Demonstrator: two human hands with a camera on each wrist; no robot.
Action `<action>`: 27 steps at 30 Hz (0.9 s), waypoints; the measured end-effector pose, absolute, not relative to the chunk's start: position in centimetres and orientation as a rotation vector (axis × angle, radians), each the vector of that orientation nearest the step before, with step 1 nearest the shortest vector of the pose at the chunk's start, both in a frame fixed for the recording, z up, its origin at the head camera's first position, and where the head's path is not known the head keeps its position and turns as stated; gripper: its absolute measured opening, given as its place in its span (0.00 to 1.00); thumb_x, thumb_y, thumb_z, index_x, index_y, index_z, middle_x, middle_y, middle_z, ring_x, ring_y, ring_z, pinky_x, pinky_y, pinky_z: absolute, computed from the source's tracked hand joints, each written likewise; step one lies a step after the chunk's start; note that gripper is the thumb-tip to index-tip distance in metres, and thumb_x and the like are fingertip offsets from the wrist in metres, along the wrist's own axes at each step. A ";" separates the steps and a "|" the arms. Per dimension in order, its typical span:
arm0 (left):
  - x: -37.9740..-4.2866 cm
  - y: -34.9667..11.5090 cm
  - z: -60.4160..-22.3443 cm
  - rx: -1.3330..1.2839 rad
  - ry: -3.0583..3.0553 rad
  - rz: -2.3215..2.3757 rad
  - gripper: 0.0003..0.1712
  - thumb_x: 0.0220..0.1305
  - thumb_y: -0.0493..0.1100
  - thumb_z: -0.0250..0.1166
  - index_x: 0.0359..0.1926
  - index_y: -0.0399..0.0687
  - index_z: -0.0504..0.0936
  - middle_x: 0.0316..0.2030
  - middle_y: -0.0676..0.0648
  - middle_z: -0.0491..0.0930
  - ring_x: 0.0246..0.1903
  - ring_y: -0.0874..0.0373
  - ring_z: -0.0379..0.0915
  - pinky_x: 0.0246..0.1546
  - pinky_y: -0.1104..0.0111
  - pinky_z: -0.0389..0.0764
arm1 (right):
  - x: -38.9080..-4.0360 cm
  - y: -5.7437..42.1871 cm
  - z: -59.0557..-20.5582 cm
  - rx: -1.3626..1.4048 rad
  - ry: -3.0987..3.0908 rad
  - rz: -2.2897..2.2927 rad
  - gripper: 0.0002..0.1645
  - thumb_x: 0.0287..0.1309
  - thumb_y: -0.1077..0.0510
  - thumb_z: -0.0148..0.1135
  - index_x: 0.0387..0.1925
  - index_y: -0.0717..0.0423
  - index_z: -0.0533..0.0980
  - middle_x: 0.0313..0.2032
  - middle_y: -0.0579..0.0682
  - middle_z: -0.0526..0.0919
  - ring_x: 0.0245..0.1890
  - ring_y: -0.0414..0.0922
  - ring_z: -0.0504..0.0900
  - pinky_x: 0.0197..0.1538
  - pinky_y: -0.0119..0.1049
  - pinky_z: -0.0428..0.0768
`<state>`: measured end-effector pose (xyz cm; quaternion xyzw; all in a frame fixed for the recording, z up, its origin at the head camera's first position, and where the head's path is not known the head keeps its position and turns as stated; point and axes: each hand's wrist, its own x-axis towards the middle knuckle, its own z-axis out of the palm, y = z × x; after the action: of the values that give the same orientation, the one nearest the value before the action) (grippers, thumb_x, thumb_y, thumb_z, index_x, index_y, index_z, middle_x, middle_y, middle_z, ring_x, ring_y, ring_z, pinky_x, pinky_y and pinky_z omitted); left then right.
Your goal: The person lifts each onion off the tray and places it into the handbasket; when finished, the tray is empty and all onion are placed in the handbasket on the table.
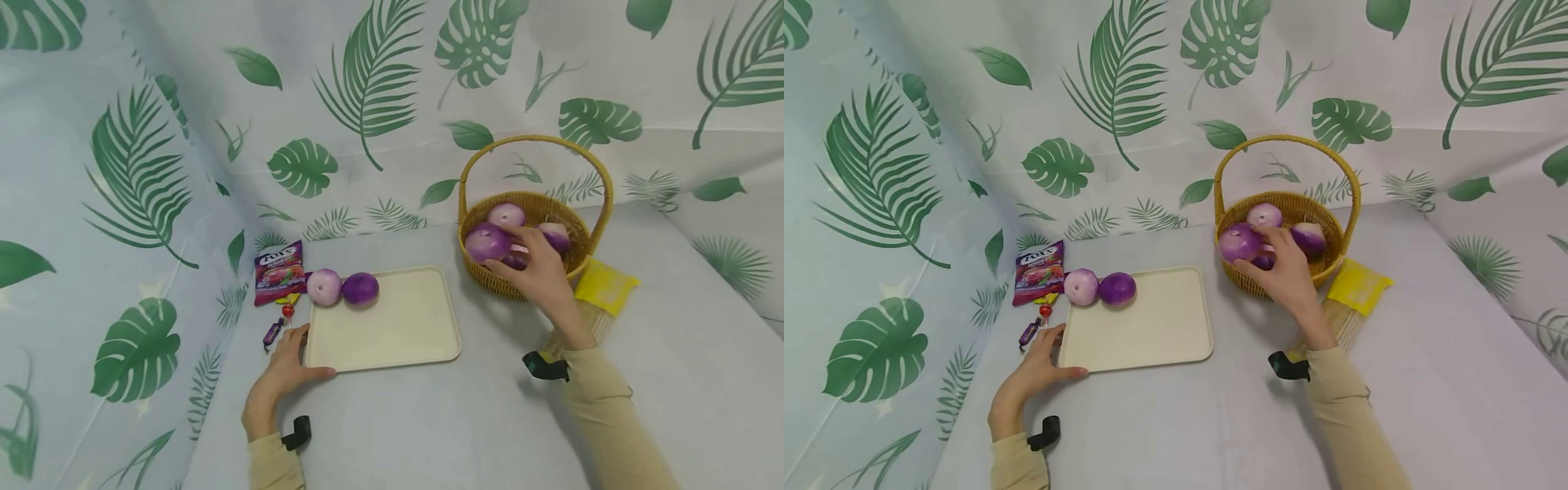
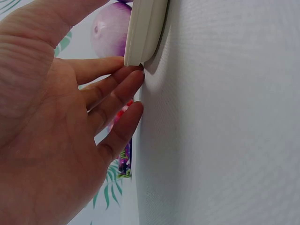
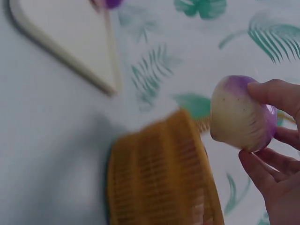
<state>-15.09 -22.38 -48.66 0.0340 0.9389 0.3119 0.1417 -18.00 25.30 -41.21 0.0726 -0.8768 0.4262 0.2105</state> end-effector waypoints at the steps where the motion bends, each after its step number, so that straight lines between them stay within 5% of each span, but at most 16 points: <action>1: -15.1 -22.4 -48.6 0.100 2.714 0.899 0.68 0.33 0.68 0.76 0.72 0.53 0.51 0.64 0.43 0.58 0.63 0.44 0.55 0.59 0.42 0.61 | -17.6 26.2 -41.3 0.157 -2.431 1.188 0.40 0.47 0.48 0.73 0.61 0.51 0.69 0.53 0.50 0.72 0.53 0.50 0.75 0.52 0.47 0.76; 9: -14.8 -22.5 -48.4 0.097 2.708 0.886 0.68 0.34 0.68 0.76 0.72 0.52 0.51 0.64 0.42 0.57 0.63 0.43 0.54 0.59 0.42 0.60 | -14.7 31.5 -42.4 -0.122 -2.440 1.051 0.41 0.51 0.51 0.71 0.65 0.53 0.65 0.54 0.61 0.66 0.53 0.60 0.69 0.54 0.56 0.68; 15: -14.5 -22.6 -48.6 0.078 2.699 0.886 0.68 0.34 0.68 0.75 0.72 0.53 0.51 0.66 0.41 0.54 0.65 0.41 0.51 0.59 0.39 0.58 | -14.3 31.9 -42.3 -0.085 -2.417 0.987 0.34 0.54 0.58 0.66 0.62 0.58 0.68 0.59 0.62 0.64 0.55 0.63 0.68 0.56 0.61 0.65; 27: -15.0 -22.5 -48.7 0.095 2.703 0.910 0.68 0.35 0.68 0.75 0.72 0.54 0.49 0.66 0.43 0.53 0.65 0.43 0.51 0.60 0.41 0.58 | -16.3 27.7 -41.8 0.204 -2.365 0.965 0.29 0.49 0.64 0.69 0.55 0.61 0.73 0.55 0.59 0.71 0.53 0.57 0.72 0.52 0.55 0.71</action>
<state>-14.96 -22.51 -48.73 0.0328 0.9373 0.3157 0.1436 -16.27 27.66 -41.78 0.0762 -0.8845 0.3609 0.2856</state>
